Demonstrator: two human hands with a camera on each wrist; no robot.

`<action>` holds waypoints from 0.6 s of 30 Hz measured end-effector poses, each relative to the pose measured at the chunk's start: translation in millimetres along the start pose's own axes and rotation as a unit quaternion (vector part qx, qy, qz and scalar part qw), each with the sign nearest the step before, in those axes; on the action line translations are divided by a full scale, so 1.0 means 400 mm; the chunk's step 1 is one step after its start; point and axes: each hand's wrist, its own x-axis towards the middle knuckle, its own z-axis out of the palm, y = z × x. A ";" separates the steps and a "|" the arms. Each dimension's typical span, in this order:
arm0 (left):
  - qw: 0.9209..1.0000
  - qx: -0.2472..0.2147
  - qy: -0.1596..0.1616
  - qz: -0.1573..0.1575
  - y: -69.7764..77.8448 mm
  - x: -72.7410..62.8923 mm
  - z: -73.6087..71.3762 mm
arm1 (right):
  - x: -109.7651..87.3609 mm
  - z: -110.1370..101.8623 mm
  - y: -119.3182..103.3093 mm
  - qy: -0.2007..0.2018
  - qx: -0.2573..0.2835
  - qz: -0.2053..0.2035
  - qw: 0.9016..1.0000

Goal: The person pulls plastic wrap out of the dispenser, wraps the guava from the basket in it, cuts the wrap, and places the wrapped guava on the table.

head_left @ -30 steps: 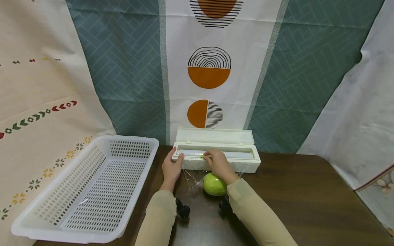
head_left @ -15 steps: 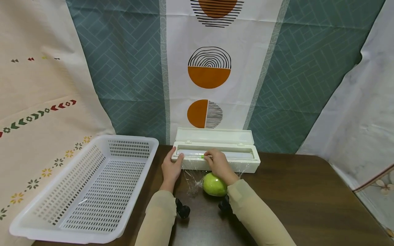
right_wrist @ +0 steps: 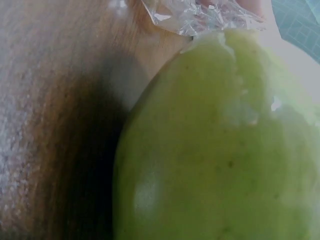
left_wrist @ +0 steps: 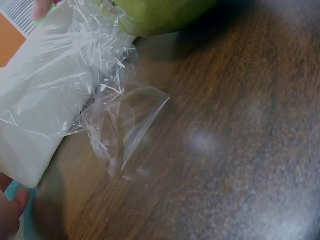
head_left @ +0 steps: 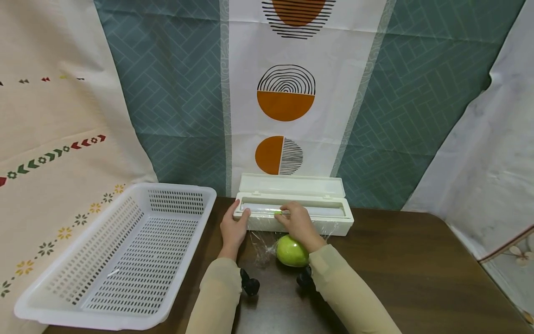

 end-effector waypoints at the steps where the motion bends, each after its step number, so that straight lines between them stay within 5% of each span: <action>1: 1.000 -0.001 0.001 0.001 0.000 0.000 0.000 | 0.001 0.001 -0.001 0.004 -0.007 0.000 1.000; 18: 1.000 0.005 0.016 0.004 -0.001 0.003 0.003 | 0.004 0.009 -0.009 0.007 -0.039 0.028 0.999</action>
